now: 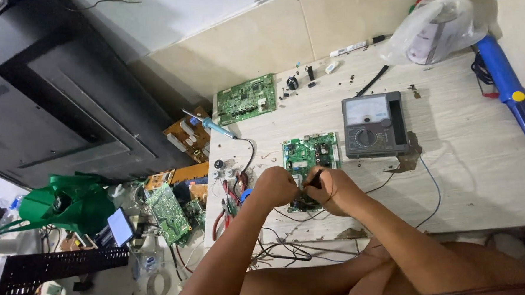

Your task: The person uses a multimeter to test various points on a green circuit board. They hold the red and black probes and touch them to different components on the board while checking the multimeter's display.

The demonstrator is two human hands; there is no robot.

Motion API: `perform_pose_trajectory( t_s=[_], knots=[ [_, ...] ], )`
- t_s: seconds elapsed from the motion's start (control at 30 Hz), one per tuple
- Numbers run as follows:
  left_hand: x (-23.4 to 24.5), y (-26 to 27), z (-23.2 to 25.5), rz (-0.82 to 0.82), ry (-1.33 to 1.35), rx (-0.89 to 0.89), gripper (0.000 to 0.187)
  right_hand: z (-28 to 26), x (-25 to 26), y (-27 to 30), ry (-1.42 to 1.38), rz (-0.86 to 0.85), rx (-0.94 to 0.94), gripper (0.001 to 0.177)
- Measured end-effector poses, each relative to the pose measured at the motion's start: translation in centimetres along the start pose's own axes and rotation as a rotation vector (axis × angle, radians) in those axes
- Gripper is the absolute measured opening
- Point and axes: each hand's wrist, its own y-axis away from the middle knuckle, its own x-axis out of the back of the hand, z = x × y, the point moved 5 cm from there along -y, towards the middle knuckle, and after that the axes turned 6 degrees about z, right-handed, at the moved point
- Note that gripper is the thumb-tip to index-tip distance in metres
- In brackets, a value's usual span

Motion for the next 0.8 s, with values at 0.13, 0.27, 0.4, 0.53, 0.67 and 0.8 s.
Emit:
perform_pose_trajectory(
  t_s=[0.13, 0.27, 0.4, 0.53, 0.67, 0.8],
  knots=[
    [0.0, -0.4, -0.4, 0.012, 0.036, 0.03, 0.03, 0.4, -0.1, -0.8, 0.079, 0.006, 0.022, 0.027],
    [0.2, -0.8, 0.0, -0.063, -0.067, -0.009, 0.031, 1.6, -0.8, -1.7, 0.085, -0.005, 0.032, 0.026],
    [1.1, -0.6, 1.7, -0.109, -0.18, -0.09, 0.032, -0.1, 0.0, -0.9, 0.074, -0.041, 0.048, 0.024],
    [0.0, -1.5, 0.6, -0.116, -0.16, -0.111, 0.033, 2.7, -1.6, -2.5, 0.049, -0.033, 0.1, 0.022],
    [2.0, 0.6, 2.5, -0.155, -0.176, -0.104, 0.034, 0.3, -0.2, -0.9, 0.032, -0.021, 0.065, 0.023],
    [2.9, 1.1, 2.7, -0.149, 0.001, -0.056, 0.031, -1.4, 0.2, -0.6, 0.082, -0.06, 0.064, 0.028]
  ],
)
